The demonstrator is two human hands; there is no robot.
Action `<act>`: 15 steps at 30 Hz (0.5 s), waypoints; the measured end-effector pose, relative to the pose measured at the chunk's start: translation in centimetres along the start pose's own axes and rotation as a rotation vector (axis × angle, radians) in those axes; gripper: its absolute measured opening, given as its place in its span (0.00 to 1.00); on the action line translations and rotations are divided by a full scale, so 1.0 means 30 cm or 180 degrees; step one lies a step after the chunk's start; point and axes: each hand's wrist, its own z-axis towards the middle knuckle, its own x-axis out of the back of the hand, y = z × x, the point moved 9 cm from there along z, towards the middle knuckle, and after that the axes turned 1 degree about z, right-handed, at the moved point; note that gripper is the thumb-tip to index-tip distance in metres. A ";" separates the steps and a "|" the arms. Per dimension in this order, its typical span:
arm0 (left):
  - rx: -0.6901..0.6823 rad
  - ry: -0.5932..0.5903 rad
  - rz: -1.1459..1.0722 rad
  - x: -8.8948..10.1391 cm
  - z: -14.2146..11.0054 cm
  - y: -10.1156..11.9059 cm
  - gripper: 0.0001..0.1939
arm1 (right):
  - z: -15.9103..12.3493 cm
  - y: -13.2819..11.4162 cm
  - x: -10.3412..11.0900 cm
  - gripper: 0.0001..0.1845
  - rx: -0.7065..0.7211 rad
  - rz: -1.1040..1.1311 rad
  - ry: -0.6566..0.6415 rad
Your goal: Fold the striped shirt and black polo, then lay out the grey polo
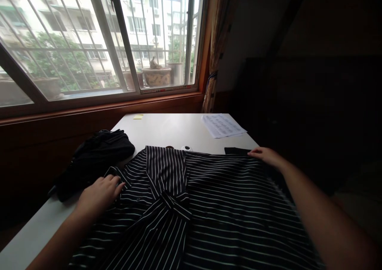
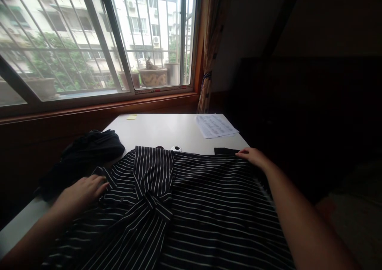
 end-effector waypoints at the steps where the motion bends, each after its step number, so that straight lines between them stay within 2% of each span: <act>1: -0.0139 0.0179 0.0065 0.055 0.055 0.041 0.22 | -0.013 0.018 0.000 0.21 -0.0069 0.0122 -0.0066; 3: -0.0276 0.0555 0.0052 0.137 0.178 0.112 0.20 | -0.039 0.054 0.000 0.23 -0.0249 0.0299 -0.0162; 5: -0.0461 0.0662 -0.0107 0.151 0.314 0.179 0.18 | -0.061 0.080 0.001 0.22 -0.0390 0.0429 -0.0177; 7: -0.0539 0.0529 -0.0352 0.109 0.449 0.223 0.19 | -0.076 0.092 0.004 0.21 -0.0422 0.0527 -0.0116; 10: -0.0539 0.0214 -0.0540 0.012 0.614 0.257 0.22 | -0.086 0.091 0.007 0.19 -0.0358 0.0524 -0.0002; 15: -0.0534 -0.0025 -0.0621 -0.078 0.760 0.269 0.22 | -0.067 0.085 0.008 0.17 -0.0338 0.0392 0.0106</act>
